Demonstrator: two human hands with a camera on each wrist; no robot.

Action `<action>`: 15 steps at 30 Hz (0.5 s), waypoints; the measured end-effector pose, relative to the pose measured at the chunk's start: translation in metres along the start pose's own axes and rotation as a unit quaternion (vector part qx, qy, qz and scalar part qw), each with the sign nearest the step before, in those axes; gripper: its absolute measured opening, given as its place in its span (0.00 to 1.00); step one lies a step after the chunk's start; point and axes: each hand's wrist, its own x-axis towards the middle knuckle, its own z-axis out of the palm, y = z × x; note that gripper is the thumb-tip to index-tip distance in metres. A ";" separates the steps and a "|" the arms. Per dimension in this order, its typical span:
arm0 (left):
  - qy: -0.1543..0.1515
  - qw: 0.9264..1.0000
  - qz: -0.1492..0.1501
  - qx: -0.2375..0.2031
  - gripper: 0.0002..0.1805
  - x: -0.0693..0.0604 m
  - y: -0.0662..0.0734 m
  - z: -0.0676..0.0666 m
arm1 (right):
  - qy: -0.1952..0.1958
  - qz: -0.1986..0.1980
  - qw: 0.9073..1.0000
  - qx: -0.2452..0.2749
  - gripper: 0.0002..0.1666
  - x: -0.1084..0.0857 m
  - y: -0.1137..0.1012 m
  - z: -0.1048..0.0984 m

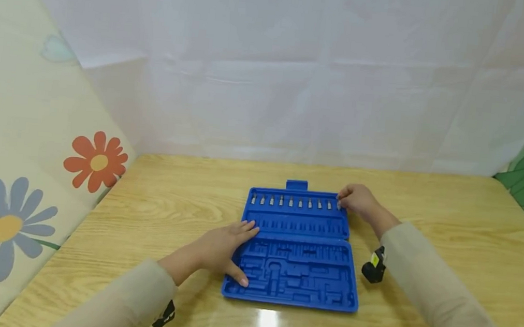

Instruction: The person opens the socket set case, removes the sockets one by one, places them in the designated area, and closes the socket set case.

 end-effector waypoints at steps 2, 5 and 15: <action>-0.001 1.000 0.003 0.000 0.59 0.001 0.000 0.001 | 0.003 -0.013 1.000 -0.012 0.11 0.001 0.004 0.001; -0.002 1.000 0.002 -0.002 0.59 0.002 0.000 0.002 | 0.009 -0.019 1.000 -0.020 0.09 0.003 0.007 0.002; 0.003 1.000 0.009 -0.009 0.60 0.001 -0.001 0.003 | 0.060 -0.026 0.997 0.050 0.10 -0.001 0.013 0.003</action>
